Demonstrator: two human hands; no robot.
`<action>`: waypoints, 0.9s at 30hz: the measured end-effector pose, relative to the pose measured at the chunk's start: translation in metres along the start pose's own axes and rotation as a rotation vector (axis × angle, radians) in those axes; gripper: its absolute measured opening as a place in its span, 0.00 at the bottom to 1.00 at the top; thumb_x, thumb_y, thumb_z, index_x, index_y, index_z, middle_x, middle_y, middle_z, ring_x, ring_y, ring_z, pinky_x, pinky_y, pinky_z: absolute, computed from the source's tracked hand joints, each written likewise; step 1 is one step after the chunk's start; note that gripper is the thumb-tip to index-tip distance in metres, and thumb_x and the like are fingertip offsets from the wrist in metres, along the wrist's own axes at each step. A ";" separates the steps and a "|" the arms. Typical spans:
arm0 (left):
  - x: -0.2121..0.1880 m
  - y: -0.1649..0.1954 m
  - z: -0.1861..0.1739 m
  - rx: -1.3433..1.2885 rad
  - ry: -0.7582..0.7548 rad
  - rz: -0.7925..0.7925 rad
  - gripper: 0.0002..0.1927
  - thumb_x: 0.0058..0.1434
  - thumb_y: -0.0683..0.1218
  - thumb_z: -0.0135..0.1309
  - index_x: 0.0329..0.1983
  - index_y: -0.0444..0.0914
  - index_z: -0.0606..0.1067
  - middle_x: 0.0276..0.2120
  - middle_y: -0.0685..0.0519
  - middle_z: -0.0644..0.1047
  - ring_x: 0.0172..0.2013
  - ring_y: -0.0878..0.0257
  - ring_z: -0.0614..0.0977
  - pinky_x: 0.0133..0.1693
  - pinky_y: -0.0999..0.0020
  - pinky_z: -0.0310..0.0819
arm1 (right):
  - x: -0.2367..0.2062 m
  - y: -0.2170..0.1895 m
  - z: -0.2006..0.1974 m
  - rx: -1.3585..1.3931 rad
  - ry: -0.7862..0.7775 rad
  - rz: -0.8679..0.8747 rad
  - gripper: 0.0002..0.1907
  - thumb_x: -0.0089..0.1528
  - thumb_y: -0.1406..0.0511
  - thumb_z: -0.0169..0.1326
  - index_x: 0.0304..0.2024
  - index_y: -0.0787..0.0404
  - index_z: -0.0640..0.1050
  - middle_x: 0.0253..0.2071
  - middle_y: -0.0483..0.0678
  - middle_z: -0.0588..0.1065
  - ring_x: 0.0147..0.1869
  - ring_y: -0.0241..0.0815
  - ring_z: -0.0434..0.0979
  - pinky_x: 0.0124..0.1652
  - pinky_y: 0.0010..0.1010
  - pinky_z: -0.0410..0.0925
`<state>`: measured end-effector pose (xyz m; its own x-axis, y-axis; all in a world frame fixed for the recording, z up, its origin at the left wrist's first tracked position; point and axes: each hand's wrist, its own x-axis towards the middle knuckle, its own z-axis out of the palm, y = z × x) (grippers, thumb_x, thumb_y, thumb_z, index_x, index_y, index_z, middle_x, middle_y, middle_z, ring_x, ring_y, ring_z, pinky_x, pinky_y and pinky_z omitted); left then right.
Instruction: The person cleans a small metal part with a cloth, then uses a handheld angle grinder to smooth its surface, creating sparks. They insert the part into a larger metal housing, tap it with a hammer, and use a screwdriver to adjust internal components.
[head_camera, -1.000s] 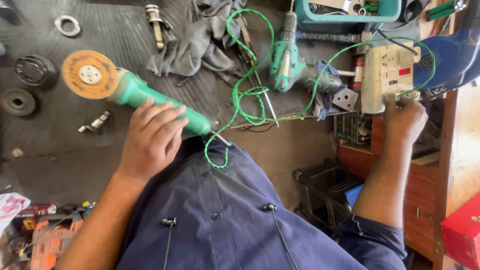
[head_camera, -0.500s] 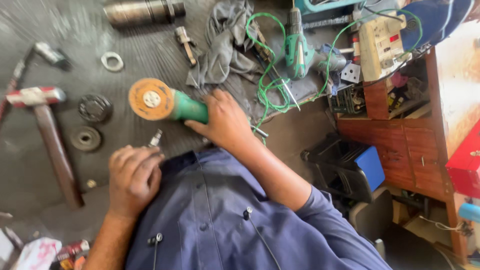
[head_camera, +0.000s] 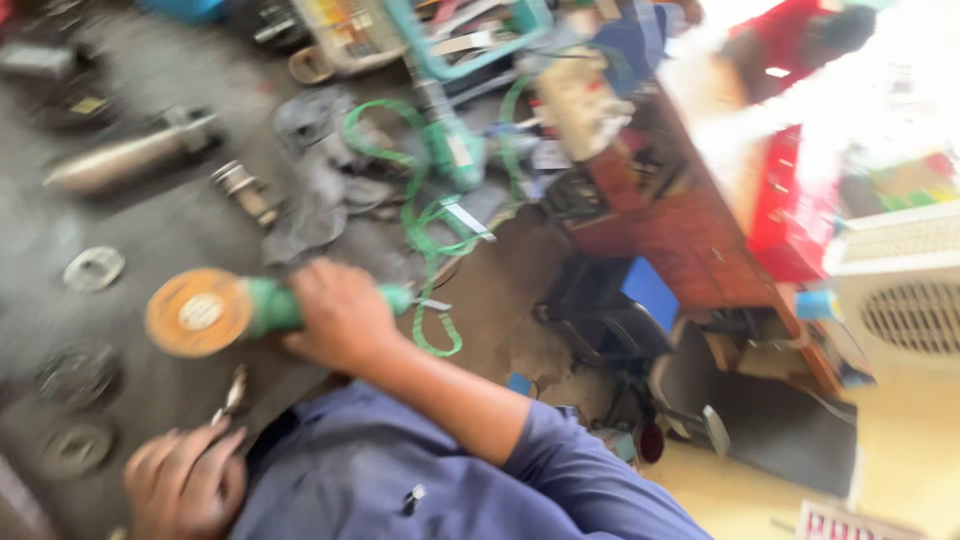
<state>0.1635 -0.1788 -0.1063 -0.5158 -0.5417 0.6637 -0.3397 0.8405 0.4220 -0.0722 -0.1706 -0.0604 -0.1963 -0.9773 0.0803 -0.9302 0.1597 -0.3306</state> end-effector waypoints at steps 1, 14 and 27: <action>0.002 -0.001 0.008 0.030 0.114 0.049 0.11 0.56 0.40 0.57 0.41 0.45 0.82 0.44 0.56 0.80 0.36 0.51 0.79 0.45 0.50 0.75 | -0.001 -0.001 -0.003 0.007 0.001 0.023 0.32 0.41 0.56 0.70 0.45 0.58 0.75 0.42 0.51 0.73 0.48 0.53 0.75 0.48 0.45 0.68; 0.024 0.001 0.000 -0.026 0.020 0.113 0.08 0.52 0.45 0.55 0.34 0.49 0.82 0.36 0.58 0.81 0.25 0.60 0.78 0.31 0.61 0.72 | -0.019 0.000 -0.010 0.100 0.047 0.015 0.31 0.47 0.50 0.67 0.49 0.56 0.80 0.46 0.49 0.76 0.53 0.51 0.78 0.54 0.42 0.69; 0.017 -0.005 -0.005 0.006 0.057 0.091 0.06 0.52 0.45 0.55 0.31 0.48 0.82 0.34 0.57 0.82 0.26 0.60 0.79 0.34 0.59 0.74 | -0.017 -0.012 -0.014 0.056 0.003 0.035 0.31 0.49 0.49 0.67 0.45 0.63 0.78 0.45 0.53 0.75 0.52 0.55 0.77 0.53 0.44 0.70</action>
<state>0.1605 -0.1925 -0.0937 -0.4992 -0.4616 0.7333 -0.2979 0.8861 0.3550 -0.0616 -0.1540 -0.0447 -0.2297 -0.9707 0.0707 -0.9038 0.1858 -0.3856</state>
